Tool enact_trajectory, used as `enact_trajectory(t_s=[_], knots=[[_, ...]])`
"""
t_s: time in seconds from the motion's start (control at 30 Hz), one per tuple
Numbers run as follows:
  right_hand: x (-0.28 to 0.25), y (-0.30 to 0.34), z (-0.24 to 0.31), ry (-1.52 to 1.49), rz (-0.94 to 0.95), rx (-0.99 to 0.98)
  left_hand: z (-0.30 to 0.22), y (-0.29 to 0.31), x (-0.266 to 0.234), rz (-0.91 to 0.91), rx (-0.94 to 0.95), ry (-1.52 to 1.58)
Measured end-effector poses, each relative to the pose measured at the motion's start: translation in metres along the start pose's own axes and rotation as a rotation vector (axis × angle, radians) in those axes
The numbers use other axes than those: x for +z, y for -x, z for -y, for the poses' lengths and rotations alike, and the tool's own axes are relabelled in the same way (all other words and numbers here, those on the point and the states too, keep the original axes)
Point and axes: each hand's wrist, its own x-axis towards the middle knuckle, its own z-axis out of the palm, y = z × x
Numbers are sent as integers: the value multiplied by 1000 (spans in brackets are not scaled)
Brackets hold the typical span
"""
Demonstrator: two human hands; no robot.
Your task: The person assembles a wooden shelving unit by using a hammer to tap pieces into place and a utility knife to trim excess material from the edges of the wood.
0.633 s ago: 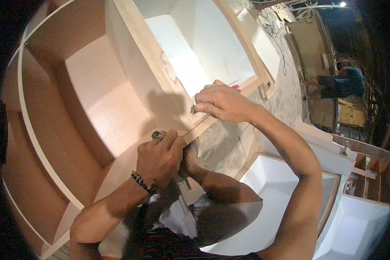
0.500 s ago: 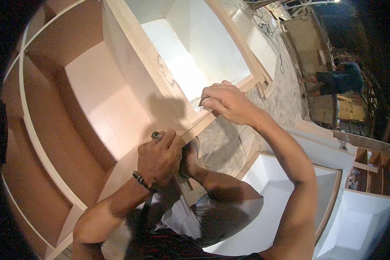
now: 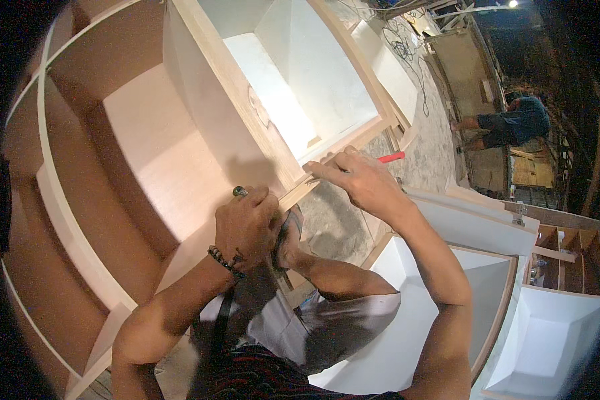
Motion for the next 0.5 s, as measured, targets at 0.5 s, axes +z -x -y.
enact_trajectory(t_s=[0.5], knots=[[3, -6, 26, -485, -321, -8, 2, -9, -3, -254, -266, 503]])
